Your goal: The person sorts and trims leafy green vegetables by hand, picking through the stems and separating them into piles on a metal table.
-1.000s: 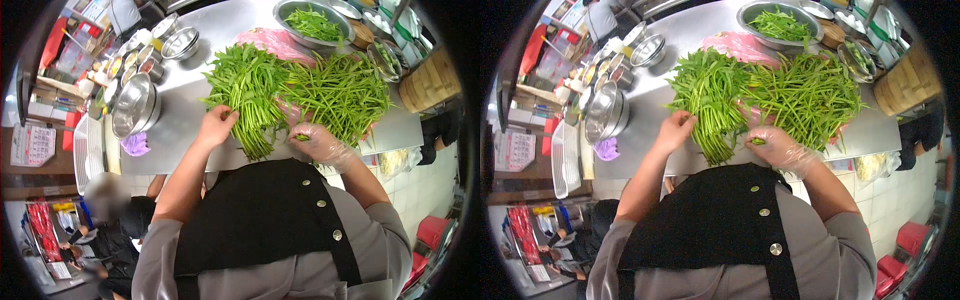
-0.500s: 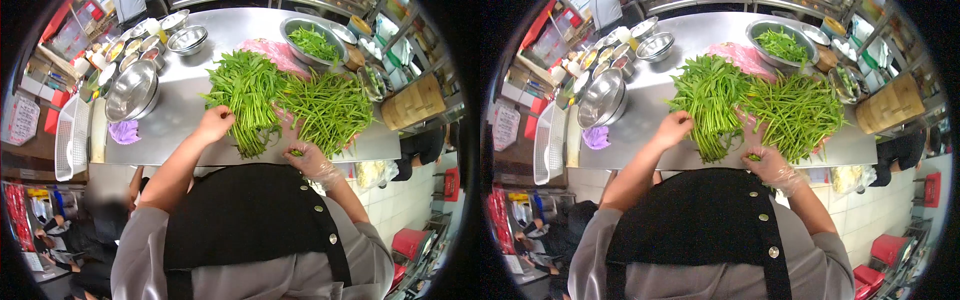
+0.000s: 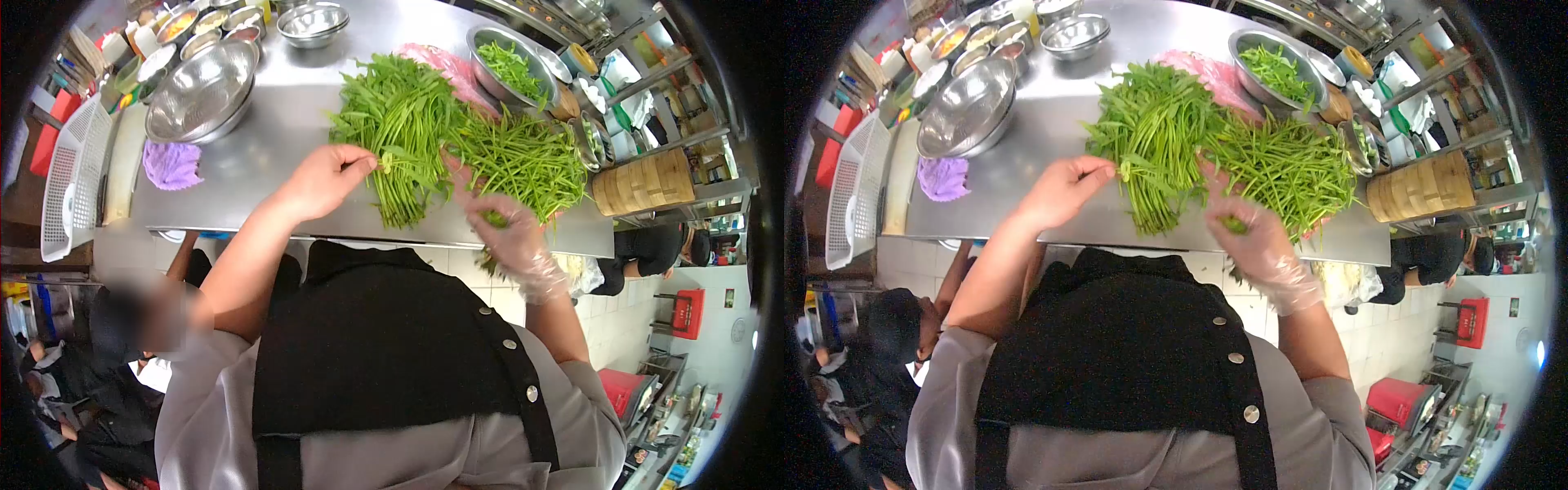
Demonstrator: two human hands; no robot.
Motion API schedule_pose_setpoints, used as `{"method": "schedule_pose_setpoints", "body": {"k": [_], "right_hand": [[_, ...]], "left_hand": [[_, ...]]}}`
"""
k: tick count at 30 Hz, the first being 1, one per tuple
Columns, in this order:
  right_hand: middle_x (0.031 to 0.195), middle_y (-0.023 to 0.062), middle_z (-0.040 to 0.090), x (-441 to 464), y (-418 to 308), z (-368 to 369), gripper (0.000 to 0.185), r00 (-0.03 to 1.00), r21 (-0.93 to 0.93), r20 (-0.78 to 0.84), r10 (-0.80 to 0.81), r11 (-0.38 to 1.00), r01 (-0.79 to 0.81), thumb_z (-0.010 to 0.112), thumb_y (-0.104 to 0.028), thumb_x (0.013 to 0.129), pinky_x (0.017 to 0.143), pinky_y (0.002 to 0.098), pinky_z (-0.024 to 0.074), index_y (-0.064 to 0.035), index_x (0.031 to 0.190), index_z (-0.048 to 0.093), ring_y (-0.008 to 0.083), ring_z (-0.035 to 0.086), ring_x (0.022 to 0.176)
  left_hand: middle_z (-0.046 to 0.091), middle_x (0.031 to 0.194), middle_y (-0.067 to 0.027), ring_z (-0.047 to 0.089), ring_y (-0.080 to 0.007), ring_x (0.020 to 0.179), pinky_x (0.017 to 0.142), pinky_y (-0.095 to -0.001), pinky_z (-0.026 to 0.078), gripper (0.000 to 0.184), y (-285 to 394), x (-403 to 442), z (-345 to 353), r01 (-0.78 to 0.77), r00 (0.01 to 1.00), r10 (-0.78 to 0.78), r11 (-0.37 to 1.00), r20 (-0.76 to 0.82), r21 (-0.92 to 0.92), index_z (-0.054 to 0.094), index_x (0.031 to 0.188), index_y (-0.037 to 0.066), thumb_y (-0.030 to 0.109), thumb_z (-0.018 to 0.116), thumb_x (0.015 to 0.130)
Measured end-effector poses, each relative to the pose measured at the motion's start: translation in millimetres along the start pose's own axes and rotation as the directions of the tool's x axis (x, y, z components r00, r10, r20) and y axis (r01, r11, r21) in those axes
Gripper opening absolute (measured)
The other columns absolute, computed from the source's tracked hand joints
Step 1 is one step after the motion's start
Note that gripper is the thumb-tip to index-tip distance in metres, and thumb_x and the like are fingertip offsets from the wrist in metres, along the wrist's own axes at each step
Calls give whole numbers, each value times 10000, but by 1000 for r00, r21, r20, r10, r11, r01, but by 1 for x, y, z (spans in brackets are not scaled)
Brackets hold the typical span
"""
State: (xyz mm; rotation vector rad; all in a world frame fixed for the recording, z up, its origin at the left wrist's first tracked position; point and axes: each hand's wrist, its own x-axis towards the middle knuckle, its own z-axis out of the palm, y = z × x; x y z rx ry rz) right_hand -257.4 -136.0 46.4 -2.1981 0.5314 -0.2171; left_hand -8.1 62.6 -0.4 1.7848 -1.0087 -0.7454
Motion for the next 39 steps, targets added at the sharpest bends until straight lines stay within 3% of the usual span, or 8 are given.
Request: {"method": "schedule_pose_setpoints", "body": {"k": [7, 12, 20, 31, 33, 35, 38, 39], "right_hand": [[1036, 126, 750, 24, -37, 5, 227, 932, -56, 57, -358, 931, 361, 712, 46, 867, 1100, 383, 459, -33, 1080, 713, 216, 723, 1003], [957, 122, 731, 45, -45, 25, 253, 827, -417, 119, -549, 728, 544, 734, -258, 885, 758, 430, 576, -92, 1075, 730, 342, 702, 880], [804, 114, 648, 60, -12, -11, 173, 654, -388, 236, -719, 547, 742, 707, -248, 871, 664, 451, 563, -99, 959, 707, 340, 678, 744], [886, 139, 652, 45, 120, -89, 143, 821, 203, 130, -555, 826, 526, 713, -92, 803, 769, 415, 537, -44, 918, 645, 333, 659, 813], [920, 75, 645, 50, 152, -106, 121, 896, 230, -91, -434, 867, 443, 700, -39, 821, 791, 376, 529, -62, 928, 649, 223, 650, 821], [982, 21, 611, 47, 151, -142, 80, 999, 629, 26, 27, 776, -37, 619, -30, 902, 821, 315, 505, -75, 965, 636, 128, 600, 894], [923, 21, 630, 58, 177, -169, 136, 959, 440, -214, -186, 858, 265, 639, -150, 914, 841, 265, 448, -32, 981, 637, 118, 559, 883], [915, 22, 635, 49, 161, -178, 150, 985, 460, -170, 33, 886, 50, 649, -160, 905, 858, 277, 443, -23, 964, 637, 128, 557, 880]], "left_hand": [[651, 811, -3, 574, -107, 772, 727, -295, 471, 336, -13, -12, 15, 9, 999, -6, 999, 49, -45, 748, 1036, 24, 318, 585, 1042], [433, 654, 74, 397, -58, 597, 551, -252, 333, 325, 16, -32, 18, 187, 981, -157, 930, 117, -316, 737, 979, 35, 310, 576, 1044], [430, 671, 85, 333, -58, 568, 532, -232, 277, 305, 36, -25, 67, 315, 945, -268, 582, 189, -750, 703, 985, 42, 335, 628, 1021], [426, 648, 64, 337, -46, 553, 509, -241, 259, 321, 90, 30, 186, 331, 944, -294, 858, 151, -393, 711, 925, 63, 313, 567, 1065], [557, 708, 2, 488, -95, 639, 591, -276, 408, 324, 88, 44, 193, 206, 979, -198, 948, 56, -243, 721, 986, 36, 294, 546, 1073], [619, 751, -36, 567, -126, 722, 681, -304, 489, 323, 87, 63, 206, -31, 995, 28, 999, -94, -37, 727, 1040, 25, 288, 542, 1072], [704, 1028, -161, 663, -296, 963, 885, -395, 527, 301, 124, 114, 209, -79, 996, 84, 989, -31, 129, 707, 1142, 28, 267, 554, 1041], [702, 1121, -203, 662, -379, 1011, 899, -445, 526, 296, 121, 132, 217, -216, 969, 233, 961, -83, 170, 710, 1130, 36, 272, 574, 1014]]}}
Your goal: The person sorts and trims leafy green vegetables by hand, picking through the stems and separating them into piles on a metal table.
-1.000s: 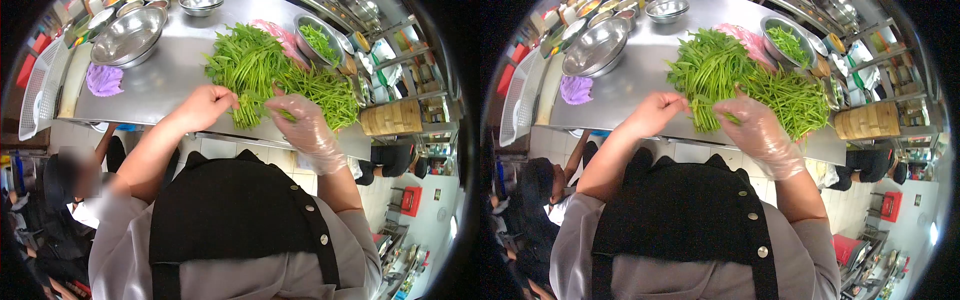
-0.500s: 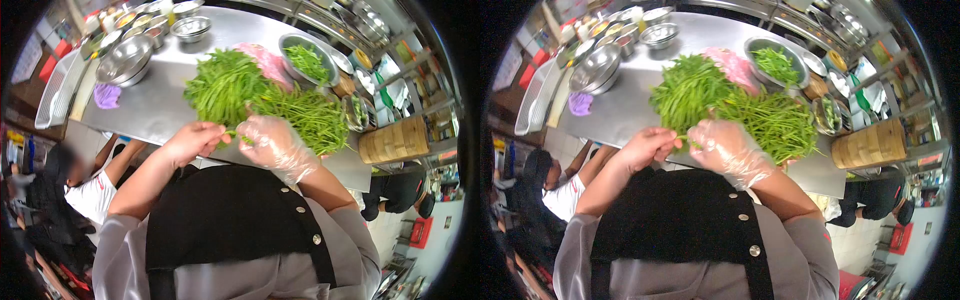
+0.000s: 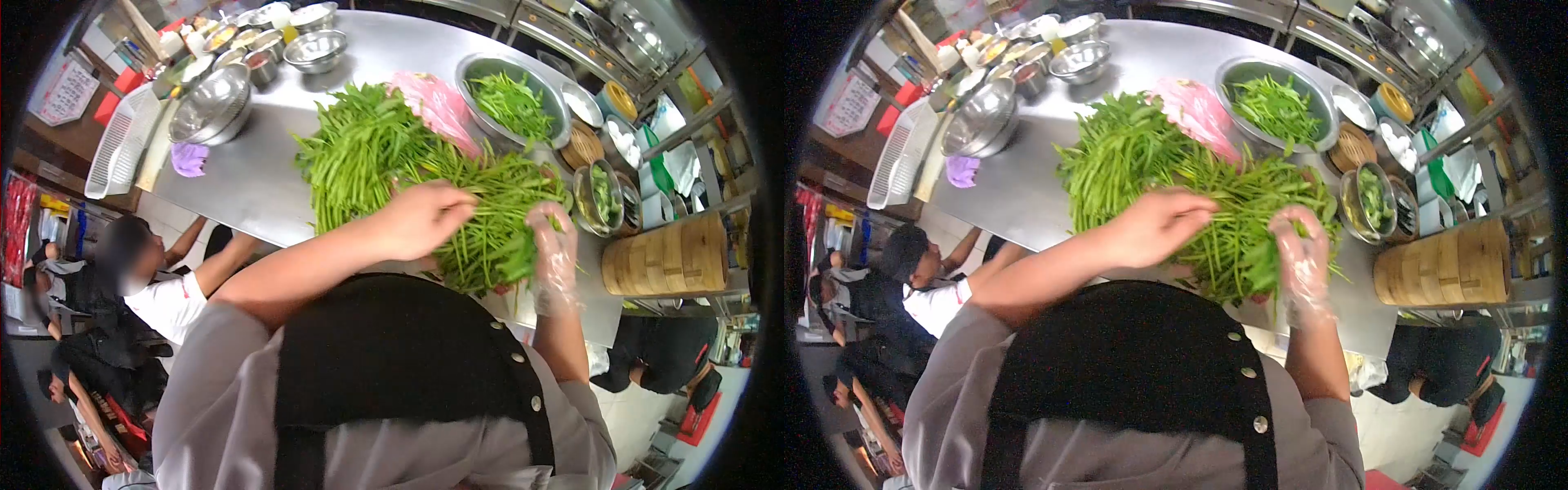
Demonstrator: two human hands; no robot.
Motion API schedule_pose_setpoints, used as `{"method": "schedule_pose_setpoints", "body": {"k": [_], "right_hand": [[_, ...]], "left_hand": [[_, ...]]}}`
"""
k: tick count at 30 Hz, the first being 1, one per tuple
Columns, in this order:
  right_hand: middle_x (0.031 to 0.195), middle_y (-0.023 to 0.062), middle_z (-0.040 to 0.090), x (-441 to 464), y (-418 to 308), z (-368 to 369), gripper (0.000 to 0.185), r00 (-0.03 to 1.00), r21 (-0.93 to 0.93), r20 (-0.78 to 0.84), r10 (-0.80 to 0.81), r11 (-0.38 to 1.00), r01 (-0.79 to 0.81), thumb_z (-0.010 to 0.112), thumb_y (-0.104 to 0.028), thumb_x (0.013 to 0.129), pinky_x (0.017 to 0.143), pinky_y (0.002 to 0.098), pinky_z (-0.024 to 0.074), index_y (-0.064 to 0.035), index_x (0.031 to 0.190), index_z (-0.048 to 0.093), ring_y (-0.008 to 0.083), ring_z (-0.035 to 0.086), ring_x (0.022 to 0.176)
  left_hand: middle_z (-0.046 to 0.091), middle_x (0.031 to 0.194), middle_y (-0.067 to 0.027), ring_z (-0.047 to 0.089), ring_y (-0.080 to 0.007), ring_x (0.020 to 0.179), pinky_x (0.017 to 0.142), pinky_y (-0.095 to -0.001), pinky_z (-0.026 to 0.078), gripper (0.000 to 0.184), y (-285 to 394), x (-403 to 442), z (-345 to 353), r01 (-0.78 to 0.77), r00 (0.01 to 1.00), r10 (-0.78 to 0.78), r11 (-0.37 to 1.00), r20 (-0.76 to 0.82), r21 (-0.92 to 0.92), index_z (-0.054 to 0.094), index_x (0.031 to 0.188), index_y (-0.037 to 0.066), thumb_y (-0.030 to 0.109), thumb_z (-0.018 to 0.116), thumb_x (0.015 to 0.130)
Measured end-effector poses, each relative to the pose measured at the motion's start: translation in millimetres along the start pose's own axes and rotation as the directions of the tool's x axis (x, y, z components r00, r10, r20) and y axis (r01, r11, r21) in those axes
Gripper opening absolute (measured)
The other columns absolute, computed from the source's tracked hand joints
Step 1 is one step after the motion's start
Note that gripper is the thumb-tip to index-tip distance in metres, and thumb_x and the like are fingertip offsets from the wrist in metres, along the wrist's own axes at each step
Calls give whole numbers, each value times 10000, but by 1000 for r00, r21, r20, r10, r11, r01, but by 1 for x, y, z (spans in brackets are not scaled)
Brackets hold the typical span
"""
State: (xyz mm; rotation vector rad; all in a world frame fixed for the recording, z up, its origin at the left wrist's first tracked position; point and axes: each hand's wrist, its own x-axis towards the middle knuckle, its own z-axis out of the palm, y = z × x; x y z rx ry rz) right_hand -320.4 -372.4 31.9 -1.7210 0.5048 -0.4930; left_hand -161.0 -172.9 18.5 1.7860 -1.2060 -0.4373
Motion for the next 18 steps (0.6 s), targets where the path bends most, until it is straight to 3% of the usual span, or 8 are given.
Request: {"method": "schedule_pose_setpoints", "body": {"k": [2, 3, 6, 8, 12, 13, 16, 18], "right_hand": [[918, 29, 640, -10, 8, -5, 134, 968, -82, 45, -248, 965, 251, 642, -146, 906, 854, 280, 442, -17, 942, 637, 134, 556, 873], [915, 32, 639, -14, 14, -8, 119, 980, -93, 44, -192, 976, 195, 642, -134, 905, 855, 277, 441, -19, 935, 637, 134, 559, 873], [904, 37, 636, -37, 24, -14, 80, 1000, -57, 10, 2, 998, -2, 649, -103, 900, 852, 269, 439, -26, 922, 640, 131, 567, 871], [898, 37, 635, -49, 22, -12, 63, 990, 96, -38, 133, 987, -128, 661, -85, 894, 841, 263, 441, -32, 923, 642, 128, 572, 869], [888, 24, 634, -51, 19, -6, 91, 924, 342, 20, 383, 865, -366, 700, -110, 891, 819, 276, 466, -45, 931, 650, 126, 584, 869], [890, 22, 636, -49, 23, 1, 112, 947, 248, -41, 318, 922, -298, 703, -135, 895, 830, 284, 472, -43, 929, 649, 130, 586, 870], [879, 38, 621, -36, 16, 23, 111, 999, -72, 23, 47, 996, -46, 653, -134, 900, 808, 291, 452, -25, 909, 639, 149, 577, 824], [896, 31, 623, -28, 13, 36, 111, 996, -51, 90, 19, 999, -14, 657, -136, 908, 828, 285, 446, -28, 924, 638, 134, 567, 857]], "left_hand": [[687, 1159, -197, 670, -372, 1065, 951, -434, 534, 347, -11, 24, 11, -242, 932, 318, 904, -175, 353, 672, 1239, 28, 265, 622, 991], [694, 1121, -179, 665, -378, 1041, 922, -465, 541, 350, -9, 31, 4, -272, 903, 387, 852, -188, 447, 687, 1204, 39, 284, 656, 955], [701, 1058, -176, 669, -382, 989, 877, -470, 548, 275, -26, 27, -27, -111, 989, 139, 920, -47, 377, 713, 1100, 52, 269, 655, 941], [695, 927, -199, 672, -406, 872, 778, -507, 550, 221, -57, 16, -45, 117, 990, -65, 871, -124, 478, 722, 920, 58, 261, 637, 923], [694, 943, -200, 678, -397, 872, 785, -497, 549, 276, -119, 11, -73, 390, 911, -204, 711, -360, 585, 717, 893, 44, 317, 672, 911], [697, 939, -196, 681, -390, 877, 797, -491, 555, 272, -122, 13, -75, 381, 913, -192, 720, -361, 580, 717, 893, 40, 307, 670, 907], [703, 950, -186, 685, -370, 907, 829, -475, 565, 268, -129, 17, -80, 351, 921, -179, 764, -346, 541, 720, 899, 31, 296, 675, 894], [703, 986, -181, 682, -357, 947, 847, -467, 563, 281, -134, 17, -78, 327, 934, -197, 811, -299, 486, 727, 911, 34, 312, 694, 883]]}}
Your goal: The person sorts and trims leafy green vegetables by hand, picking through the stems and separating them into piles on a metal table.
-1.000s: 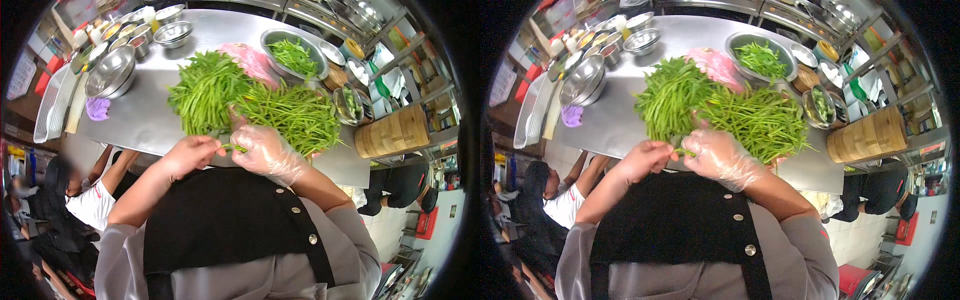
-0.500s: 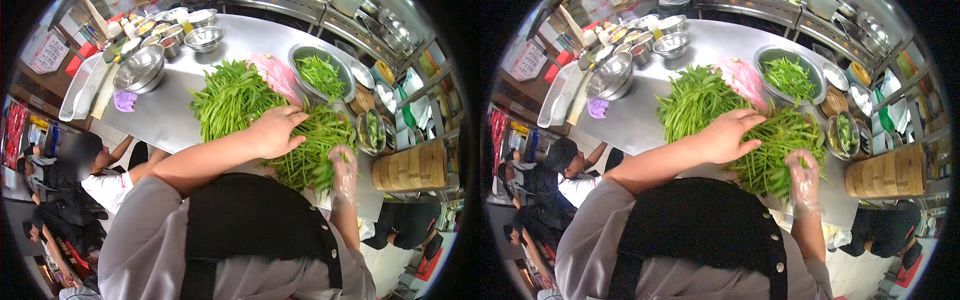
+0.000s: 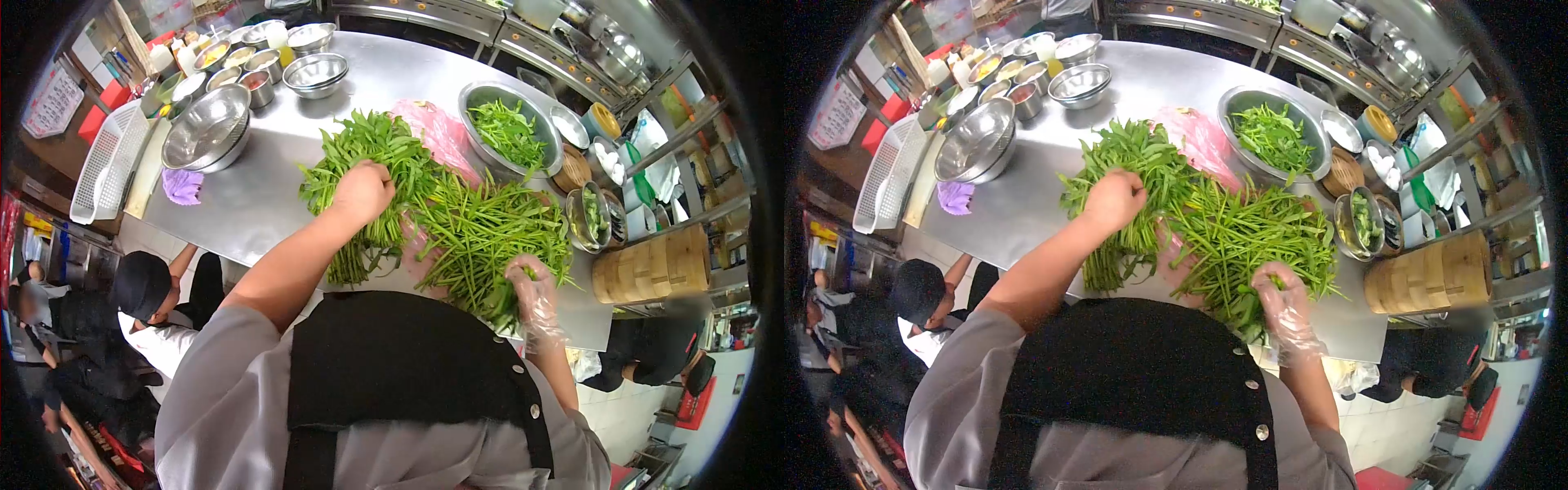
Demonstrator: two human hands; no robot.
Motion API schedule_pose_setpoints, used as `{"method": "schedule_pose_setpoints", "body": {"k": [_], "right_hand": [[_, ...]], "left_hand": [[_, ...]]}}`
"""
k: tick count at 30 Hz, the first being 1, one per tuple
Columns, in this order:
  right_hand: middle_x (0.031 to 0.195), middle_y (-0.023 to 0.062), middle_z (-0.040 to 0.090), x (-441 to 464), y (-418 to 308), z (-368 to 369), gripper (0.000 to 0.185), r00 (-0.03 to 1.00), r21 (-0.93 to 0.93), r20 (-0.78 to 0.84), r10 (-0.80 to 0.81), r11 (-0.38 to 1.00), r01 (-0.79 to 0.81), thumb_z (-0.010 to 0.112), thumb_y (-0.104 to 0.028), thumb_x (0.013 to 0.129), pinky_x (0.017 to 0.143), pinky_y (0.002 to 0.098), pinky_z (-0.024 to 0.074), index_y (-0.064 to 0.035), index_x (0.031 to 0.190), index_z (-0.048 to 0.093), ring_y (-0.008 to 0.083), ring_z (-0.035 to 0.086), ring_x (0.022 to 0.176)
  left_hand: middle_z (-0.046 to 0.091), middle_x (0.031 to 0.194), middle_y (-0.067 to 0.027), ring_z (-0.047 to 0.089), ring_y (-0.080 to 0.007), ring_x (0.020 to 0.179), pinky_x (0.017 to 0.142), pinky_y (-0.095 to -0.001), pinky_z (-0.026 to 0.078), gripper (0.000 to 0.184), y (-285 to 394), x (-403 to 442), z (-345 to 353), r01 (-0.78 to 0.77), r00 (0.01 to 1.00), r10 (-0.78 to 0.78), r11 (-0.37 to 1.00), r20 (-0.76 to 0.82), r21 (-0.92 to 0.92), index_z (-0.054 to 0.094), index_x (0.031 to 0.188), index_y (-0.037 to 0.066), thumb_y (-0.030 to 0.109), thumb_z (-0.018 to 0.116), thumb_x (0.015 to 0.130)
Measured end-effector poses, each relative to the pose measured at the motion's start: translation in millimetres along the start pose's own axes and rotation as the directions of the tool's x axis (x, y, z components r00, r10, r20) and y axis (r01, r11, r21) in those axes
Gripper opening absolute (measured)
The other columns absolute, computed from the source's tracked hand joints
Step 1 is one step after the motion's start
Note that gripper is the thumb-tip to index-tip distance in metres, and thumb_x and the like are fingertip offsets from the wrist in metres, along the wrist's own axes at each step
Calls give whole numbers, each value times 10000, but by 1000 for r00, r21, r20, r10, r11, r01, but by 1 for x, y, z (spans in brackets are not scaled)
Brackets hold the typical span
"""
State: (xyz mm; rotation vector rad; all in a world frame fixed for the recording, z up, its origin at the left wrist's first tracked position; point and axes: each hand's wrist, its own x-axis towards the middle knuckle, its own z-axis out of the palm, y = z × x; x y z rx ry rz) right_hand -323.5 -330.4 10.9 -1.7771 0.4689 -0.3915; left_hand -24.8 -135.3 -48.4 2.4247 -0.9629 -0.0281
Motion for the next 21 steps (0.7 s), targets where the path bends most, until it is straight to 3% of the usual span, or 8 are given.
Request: {"method": "schedule_pose_setpoints", "body": {"k": [3, 9, 13, 16, 17, 18, 21], "right_hand": [[919, 23, 623, 9, -11, 17, 87, 998, 53, 53, 26, 998, -28, 628, -126, 954, 838, 278, 445, -43, 980, 626, 119, 555, 876], [914, 11, 610, 17, -33, 37, 77, 992, -7, 129, -12, 1000, 13, 597, -114, 968, 846, 272, 430, -43, 952, 624, 108, 523, 882], [902, 18, 616, 20, -41, 43, 66, 989, -31, 109, -104, 994, 107, 588, -86, 967, 840, 292, 450, -31, 945, 619, 110, 535, 871], [909, 36, 636, 18, -40, 36, 39, 987, 73, 160, -11, 997, 0, 608, -51, 955, 842, 305, 473, -16, 961, 624, 131, 558, 856], [921, 52, 654, 19, -41, 36, 56, 987, 23, 94, 132, 991, -135, 648, -31, 938, 850, 308, 490, -1, 982, 634, 151, 596, 867], [931, 55, 660, 21, -42, 36, 63, 997, -74, 57, 60, 996, -55, 655, -31, 936, 861, 309, 493, 2, 987, 638, 155, 607, 882], [965, 70, 681, 27, -62, 44, 79, 974, -367, 15, -224, 905, 214, 671, -7, 919, 904, 311, 499, 15, 993, 652, 157, 640, 946]], "left_hand": [[699, 1027, -176, 677, -347, 988, 862, -458, 561, 263, 1, -4, -1, 95, 995, -93, 994, 33, -47, 735, 915, 44, 301, 699, 871], [692, 1023, -174, 673, -362, 992, 877, -456, 554, 237, -5, 3, 8, -14, 1000, 13, 998, 2, 69, 735, 983, 55, 252, 675, 867], [687, 1016, -178, 667, -372, 968, 853, -471, 542, 202, 6, -11, -10, 21, 1000, -22, 996, -8, -88, 692, 953, 41, 220, 693, 860], [681, 991, -182, 663, -384, 920, 808, -486, 534, 168, 26, -22, -47, -31, 1000, 30, 984, -10, -178, 660, 931, 40, 174, 710, 843], [677, 983, -180, 661, -388, 909, 800, -491, 531, 162, 33, -24, -59, -36, 999, 39, 981, 9, -190, 654, 931, 43, 163, 710, 837], [673, 975, -178, 660, -393, 898, 791, -496, 527, 158, 39, -25, -68, -44, 998, 50, 979, 27, -201, 649, 931, 46, 153, 710, 832], [656, 930, -166, 653, -403, 855, 765, -498, 522, 138, 48, -29, -79, -348, 935, 342, 935, -95, -65, 649, 914, 46, 117, 704, 809]]}}
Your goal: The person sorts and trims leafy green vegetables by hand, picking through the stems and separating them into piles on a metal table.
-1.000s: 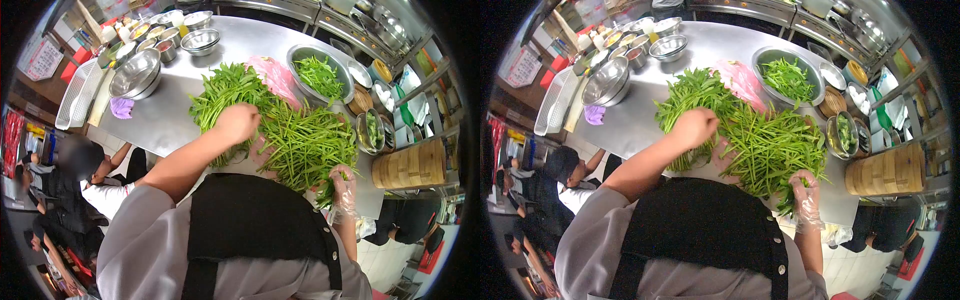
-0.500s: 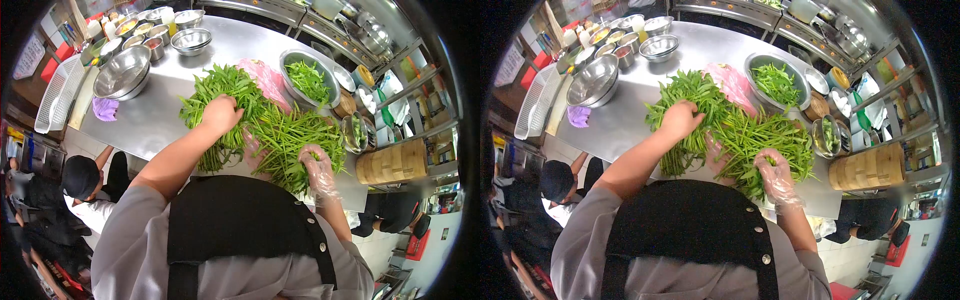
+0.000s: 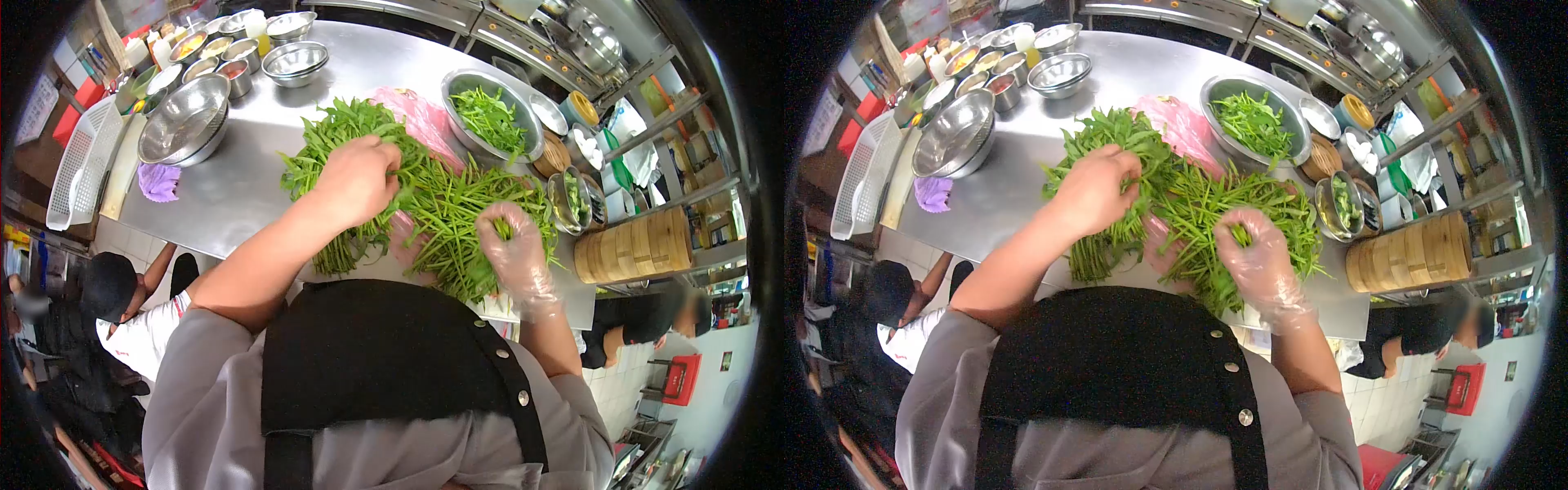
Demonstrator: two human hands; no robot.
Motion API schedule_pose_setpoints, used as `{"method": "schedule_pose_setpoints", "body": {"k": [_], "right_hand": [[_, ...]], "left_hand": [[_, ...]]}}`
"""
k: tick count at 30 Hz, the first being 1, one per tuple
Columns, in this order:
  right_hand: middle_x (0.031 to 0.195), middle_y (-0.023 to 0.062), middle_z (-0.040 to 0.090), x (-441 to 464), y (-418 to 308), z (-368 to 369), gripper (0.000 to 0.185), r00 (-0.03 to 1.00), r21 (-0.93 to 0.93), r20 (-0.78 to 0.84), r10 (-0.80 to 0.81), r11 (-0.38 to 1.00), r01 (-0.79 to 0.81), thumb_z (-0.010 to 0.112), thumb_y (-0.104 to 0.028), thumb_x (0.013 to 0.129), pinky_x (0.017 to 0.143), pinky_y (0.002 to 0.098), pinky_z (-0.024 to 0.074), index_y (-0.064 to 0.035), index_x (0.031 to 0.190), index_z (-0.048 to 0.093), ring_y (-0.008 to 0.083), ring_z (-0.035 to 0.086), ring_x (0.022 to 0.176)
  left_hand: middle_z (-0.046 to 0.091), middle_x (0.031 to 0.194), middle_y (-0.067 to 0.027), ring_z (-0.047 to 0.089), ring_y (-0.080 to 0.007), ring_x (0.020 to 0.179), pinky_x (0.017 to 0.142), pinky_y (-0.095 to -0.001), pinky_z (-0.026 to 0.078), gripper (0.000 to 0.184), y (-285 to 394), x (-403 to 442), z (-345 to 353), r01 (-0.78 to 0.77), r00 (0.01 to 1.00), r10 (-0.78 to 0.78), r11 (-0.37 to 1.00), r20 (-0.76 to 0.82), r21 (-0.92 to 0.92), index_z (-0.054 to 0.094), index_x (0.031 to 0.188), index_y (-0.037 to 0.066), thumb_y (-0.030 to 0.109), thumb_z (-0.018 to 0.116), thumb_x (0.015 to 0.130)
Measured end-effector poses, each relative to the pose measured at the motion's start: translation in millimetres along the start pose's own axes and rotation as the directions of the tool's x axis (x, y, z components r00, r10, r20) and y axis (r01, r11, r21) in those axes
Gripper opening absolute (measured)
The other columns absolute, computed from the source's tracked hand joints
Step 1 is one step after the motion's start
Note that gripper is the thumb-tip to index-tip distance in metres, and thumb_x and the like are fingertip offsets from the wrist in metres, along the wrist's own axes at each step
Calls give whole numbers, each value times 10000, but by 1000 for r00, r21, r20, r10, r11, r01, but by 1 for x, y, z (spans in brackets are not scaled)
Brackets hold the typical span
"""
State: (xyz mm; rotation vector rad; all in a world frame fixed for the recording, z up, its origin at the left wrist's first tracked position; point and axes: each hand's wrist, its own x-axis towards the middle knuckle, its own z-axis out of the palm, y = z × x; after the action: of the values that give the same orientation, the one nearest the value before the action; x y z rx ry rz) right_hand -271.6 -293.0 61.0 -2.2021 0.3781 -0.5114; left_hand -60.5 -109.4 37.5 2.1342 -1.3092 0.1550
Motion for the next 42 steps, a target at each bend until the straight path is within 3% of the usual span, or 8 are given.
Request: {"method": "schedule_pose_setpoints", "body": {"k": [6, 13, 24, 31, 35, 36, 39, 42], "right_hand": [[995, 135, 696, 32, -44, -2, 184, 884, -158, 147, -444, 871, 464, 729, -27, 852, 900, 375, 542, -34, 1030, 680, 299, 688, 925], [1040, 194, 710, 41, -13, 25, 247, 847, -347, 330, -418, 780, 520, 712, -127, 872, 874, 454, 557, -38, 1103, 709, 390, 683, 1000], [991, 233, 698, 34, 12, 41, 290, 930, -113, 320, -181, 967, 227, 680, -166, 837, 846, 445, 536, 24, 1053, 708, 416, 671, 940], [916, 227, 678, 27, 34, 54, 246, 970, 24, 150, -189, 982, 187, 678, -132, 837, 794, 417, 524, 42, 1009, 703, 366, 665, 849], [984, 82, 686, 36, 50, 48, 168, 968, 317, 147, 202, 918, -239, 663, -103, 901, 846, 338, 509, 9, 1021, 697, 134, 608, 901], [1032, 108, 691, 37, 45, 45, 163, 961, 283, 176, 212, 924, -256, 646, -84, 908, 861, 344, 512, 16, 1027, 695, 193, 642, 918], [1040, 141, 695, 35, 35, 47, 178, 927, -21, 183, -327, 942, 336, 642, -55, 897, 887, 356, 517, 25, 1047, 694, 267, 671, 935], [1032, 208, 695, 24, 24, 62, 231, 901, 142, 363, -239, 970, 200, 651, -98, 899, 900, 412, 524, 19, 1094, 691, 353, 679, 958]], "left_hand": [[661, 920, -181, 657, -424, 867, 780, -511, 527, 204, 28, 1, 3, -33, 977, 19, 998, 214, 59, 665, 953, 39, 156, 705, 790], [701, 963, -207, 667, -417, 934, 808, -508, 536, 261, 32, -3, -6, -51, 951, 67, 997, 300, -62, 667, 1043, 43, 172, 706, 819], [724, 940, -144, 705, -270, 845, 780, -366, 559, 279, 20, -33, -5, 196, 974, -118, 868, 195, -455, 682, 1207, 71, 97, 693, 929], [742, 937, -133, 679, -184, 825, 773, -330, 543, 179, 6, -53, -4, 354, 917, -236, 850, 321, -389, 733, 1071, -3, 138, 685, 972], [738, 919, -136, 679, -185, 820, 766, -334, 540, 181, 0, -58, -8, 383, 908, -273, 849, 319, -363, 737, 1056, 0, 152, 685, 973], [734, 922, -137, 681, -188, 828, 769, -335, 540, 182, -3, -59, -10, 387, 902, -269, 850, 338, -356, 735, 1061, 2, 154, 686, 972], [719, 935, -143, 685, -219, 863, 792, -346, 539, 177, 2, -63, -4, 341, 917, -201, 844, 346, -413, 722, 1066, 4, 142, 685, 962], [702, 948, -157, 679, -272, 889, 815, -371, 537, 158, 7, -66, 11, 182, 965, -77, 885, 251, -428, 705, 1058, 6, 110, 680, 941]]}}
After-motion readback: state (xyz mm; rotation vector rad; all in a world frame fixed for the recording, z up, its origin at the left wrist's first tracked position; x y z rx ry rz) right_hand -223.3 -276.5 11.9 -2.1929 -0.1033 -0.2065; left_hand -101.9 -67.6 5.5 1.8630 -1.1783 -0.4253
